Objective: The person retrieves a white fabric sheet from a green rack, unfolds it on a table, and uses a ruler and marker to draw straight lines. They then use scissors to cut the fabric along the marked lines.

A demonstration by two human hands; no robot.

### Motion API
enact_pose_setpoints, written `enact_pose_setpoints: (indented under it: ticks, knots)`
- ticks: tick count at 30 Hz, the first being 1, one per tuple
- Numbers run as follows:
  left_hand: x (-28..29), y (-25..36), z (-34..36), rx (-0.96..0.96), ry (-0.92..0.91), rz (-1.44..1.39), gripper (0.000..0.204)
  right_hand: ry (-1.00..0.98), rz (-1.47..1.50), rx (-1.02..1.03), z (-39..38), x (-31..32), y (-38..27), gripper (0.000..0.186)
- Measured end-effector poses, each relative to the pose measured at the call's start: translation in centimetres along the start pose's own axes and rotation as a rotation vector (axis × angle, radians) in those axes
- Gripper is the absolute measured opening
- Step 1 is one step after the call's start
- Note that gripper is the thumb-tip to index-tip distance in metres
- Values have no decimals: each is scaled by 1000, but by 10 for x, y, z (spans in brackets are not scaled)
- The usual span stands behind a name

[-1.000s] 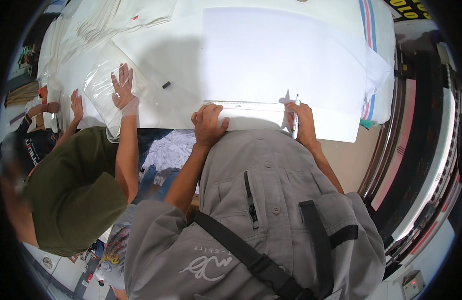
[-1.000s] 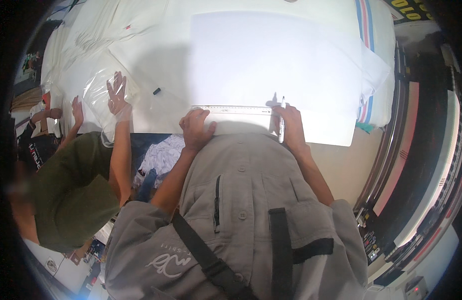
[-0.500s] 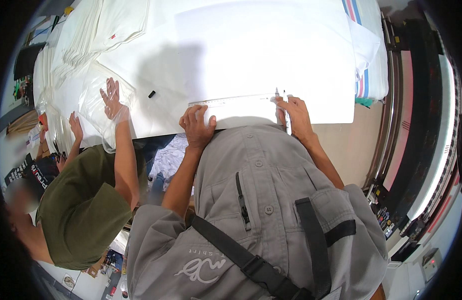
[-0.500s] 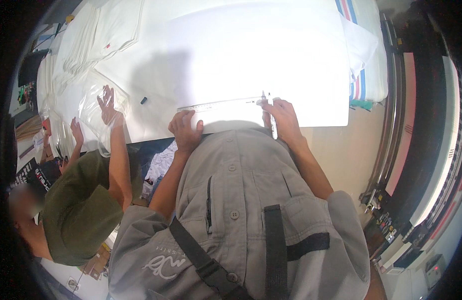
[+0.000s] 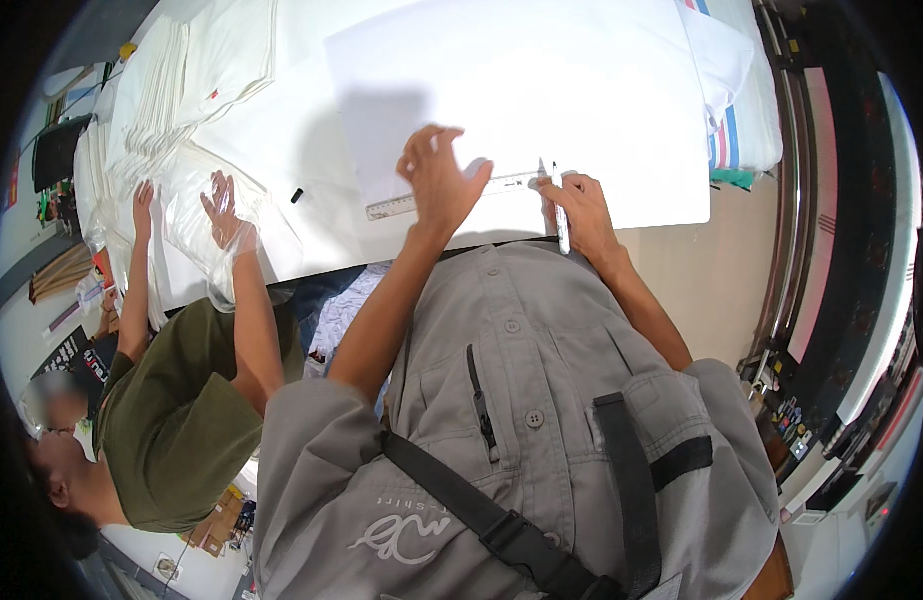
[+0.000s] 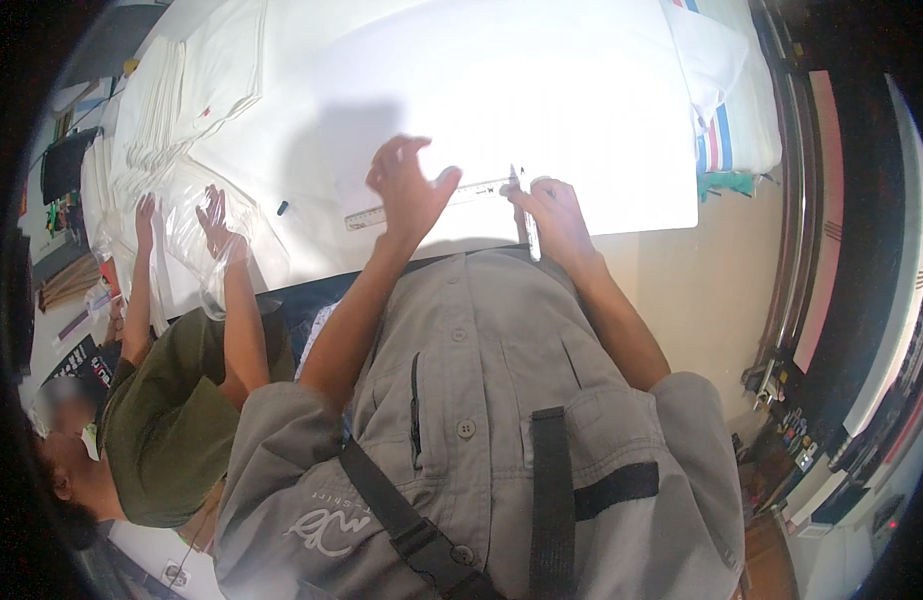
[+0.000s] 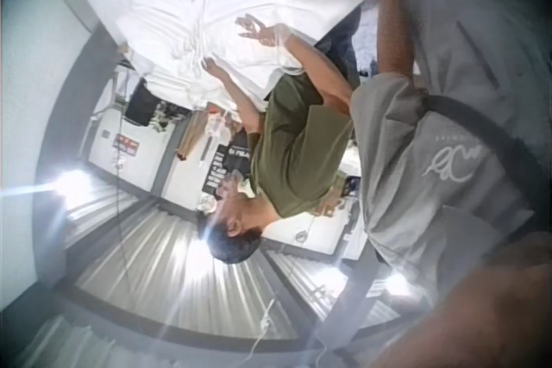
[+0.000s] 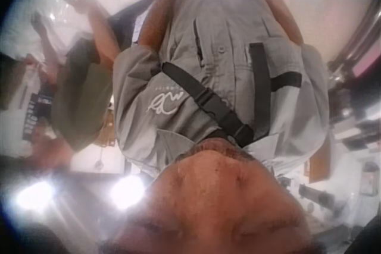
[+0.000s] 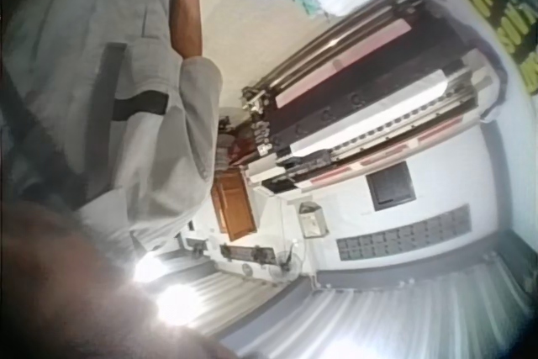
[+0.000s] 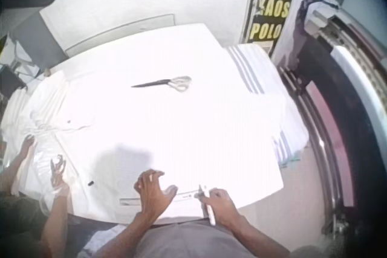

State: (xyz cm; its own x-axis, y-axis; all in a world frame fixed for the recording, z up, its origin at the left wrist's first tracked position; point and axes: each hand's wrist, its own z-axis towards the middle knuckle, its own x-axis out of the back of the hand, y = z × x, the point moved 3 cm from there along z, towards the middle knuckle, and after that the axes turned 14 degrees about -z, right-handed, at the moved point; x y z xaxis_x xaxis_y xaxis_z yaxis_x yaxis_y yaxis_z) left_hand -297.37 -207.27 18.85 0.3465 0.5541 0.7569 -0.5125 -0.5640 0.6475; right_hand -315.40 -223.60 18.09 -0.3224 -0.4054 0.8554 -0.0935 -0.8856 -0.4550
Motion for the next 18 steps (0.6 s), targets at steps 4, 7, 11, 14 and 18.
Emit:
enact_pose_setpoints:
  ticks: [4,7,11,14,18]
  knots:
    - [-30,34,34,102,-197,32,107,-32,15,-47,-3,0,2,34]
    - [-48,31,46,169,-299,54,126,8,11,-23,-5,-4,6,34]
    - [-61,27,47,231,-360,97,139,-7,42,-49,-9,-6,9,37]
    - [-65,26,48,237,-378,119,143,-18,36,-55,-12,-9,11,37]
    - [-65,28,47,247,-394,116,143,-33,42,-55,-12,-8,13,35]
